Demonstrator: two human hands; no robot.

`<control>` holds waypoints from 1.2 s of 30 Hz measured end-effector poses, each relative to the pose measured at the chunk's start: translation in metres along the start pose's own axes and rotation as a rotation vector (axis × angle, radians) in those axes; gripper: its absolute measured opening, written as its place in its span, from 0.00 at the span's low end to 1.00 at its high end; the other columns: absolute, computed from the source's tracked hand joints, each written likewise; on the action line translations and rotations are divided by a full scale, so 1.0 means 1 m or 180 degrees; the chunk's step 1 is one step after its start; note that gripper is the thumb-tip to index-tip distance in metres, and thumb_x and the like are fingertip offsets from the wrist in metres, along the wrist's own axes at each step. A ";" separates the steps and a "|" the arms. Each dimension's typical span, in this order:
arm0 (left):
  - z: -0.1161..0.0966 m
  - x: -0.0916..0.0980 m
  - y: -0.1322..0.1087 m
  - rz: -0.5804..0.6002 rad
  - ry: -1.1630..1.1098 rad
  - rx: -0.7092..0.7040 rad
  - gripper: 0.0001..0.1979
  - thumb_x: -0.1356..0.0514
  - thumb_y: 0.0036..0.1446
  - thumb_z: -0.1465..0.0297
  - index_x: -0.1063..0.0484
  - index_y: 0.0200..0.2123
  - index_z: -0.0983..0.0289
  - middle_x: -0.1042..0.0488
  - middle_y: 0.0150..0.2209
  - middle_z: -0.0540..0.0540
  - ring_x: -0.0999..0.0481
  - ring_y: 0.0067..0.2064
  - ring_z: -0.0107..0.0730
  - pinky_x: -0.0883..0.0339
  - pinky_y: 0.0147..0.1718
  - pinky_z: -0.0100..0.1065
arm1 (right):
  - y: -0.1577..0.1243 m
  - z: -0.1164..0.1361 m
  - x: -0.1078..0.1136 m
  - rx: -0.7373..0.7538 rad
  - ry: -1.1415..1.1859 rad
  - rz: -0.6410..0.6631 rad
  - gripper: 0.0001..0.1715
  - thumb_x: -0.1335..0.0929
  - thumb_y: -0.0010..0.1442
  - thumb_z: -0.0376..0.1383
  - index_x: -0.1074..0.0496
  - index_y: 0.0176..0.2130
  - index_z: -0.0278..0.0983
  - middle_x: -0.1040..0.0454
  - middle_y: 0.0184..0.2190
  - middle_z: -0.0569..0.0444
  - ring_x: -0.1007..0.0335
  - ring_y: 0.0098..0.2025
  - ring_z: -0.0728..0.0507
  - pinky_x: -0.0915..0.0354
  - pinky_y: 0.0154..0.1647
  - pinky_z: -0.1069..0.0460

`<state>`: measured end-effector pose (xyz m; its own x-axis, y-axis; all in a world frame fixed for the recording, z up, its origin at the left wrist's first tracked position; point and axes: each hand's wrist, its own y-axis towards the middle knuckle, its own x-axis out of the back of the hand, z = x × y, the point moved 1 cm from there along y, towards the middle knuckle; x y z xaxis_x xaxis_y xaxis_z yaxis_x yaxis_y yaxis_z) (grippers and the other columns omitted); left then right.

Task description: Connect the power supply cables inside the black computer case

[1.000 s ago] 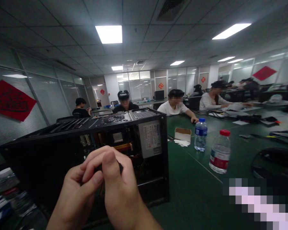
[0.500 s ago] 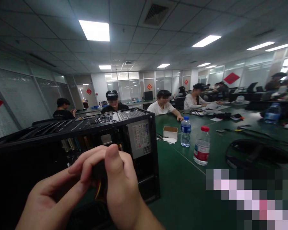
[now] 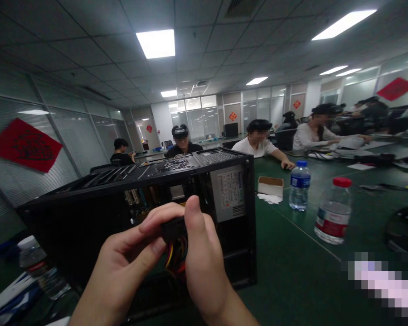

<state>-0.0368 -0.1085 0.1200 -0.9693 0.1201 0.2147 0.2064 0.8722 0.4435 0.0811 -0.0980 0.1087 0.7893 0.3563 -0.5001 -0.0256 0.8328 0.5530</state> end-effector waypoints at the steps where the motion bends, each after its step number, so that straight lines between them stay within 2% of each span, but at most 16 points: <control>1: 0.001 0.002 0.000 0.0032 -0.0007 0.0010 0.12 0.35 0.56 0.66 0.19 0.44 0.59 0.18 0.42 0.52 0.20 0.45 0.38 0.26 0.46 0.32 | 0.000 -0.001 -0.001 -0.0019 0.0007 -0.0050 0.38 0.43 0.64 0.61 0.23 0.24 0.38 0.24 0.29 0.50 0.27 0.40 0.41 0.33 0.47 0.45; 7: 0.000 -0.001 -0.001 0.0149 -0.0320 -0.0022 0.12 0.36 0.58 0.67 0.19 0.44 0.60 0.19 0.44 0.52 0.20 0.47 0.37 0.27 0.48 0.31 | -0.003 -0.005 -0.006 -0.0191 0.0304 -0.0390 0.35 0.40 0.63 0.60 0.22 0.25 0.38 0.23 0.28 0.51 0.27 0.40 0.40 0.34 0.48 0.45; 14: -0.001 -0.009 0.000 0.0074 -0.0394 -0.0008 0.11 0.37 0.59 0.67 0.19 0.44 0.62 0.19 0.45 0.53 0.21 0.48 0.37 0.28 0.50 0.31 | -0.004 -0.003 -0.009 -0.0284 0.0430 -0.0594 0.36 0.40 0.62 0.60 0.22 0.26 0.36 0.22 0.29 0.50 0.26 0.40 0.40 0.33 0.47 0.47; 19: -0.006 -0.012 0.000 -0.0066 -0.0231 0.0020 0.12 0.37 0.58 0.67 0.19 0.43 0.64 0.18 0.42 0.56 0.20 0.46 0.41 0.26 0.48 0.36 | -0.003 -0.003 -0.006 -0.0182 0.0298 -0.0563 0.38 0.41 0.62 0.62 0.21 0.27 0.37 0.23 0.27 0.50 0.26 0.39 0.40 0.32 0.46 0.47; 25: -0.013 -0.013 -0.007 -0.0331 0.0155 0.0044 0.12 0.39 0.58 0.68 0.19 0.43 0.62 0.18 0.42 0.54 0.20 0.46 0.40 0.28 0.50 0.36 | -0.003 -0.006 -0.007 -0.0142 0.0190 -0.0526 0.40 0.42 0.62 0.63 0.21 0.29 0.37 0.22 0.28 0.49 0.26 0.39 0.39 0.32 0.45 0.46; 36: -0.017 -0.004 -0.012 -0.0259 0.0529 -0.0103 0.11 0.38 0.55 0.70 0.18 0.40 0.62 0.17 0.38 0.54 0.19 0.37 0.38 0.25 0.41 0.34 | -0.010 -0.007 -0.010 0.0204 -0.0022 -0.0154 0.37 0.43 0.66 0.58 0.19 0.29 0.38 0.23 0.37 0.49 0.27 0.44 0.40 0.35 0.51 0.45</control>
<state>-0.0331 -0.1273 0.1283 -0.9480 -0.0326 0.3166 0.1349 0.8598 0.4924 0.0688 -0.1068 0.1038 0.7928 0.3133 -0.5227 0.0517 0.8201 0.5699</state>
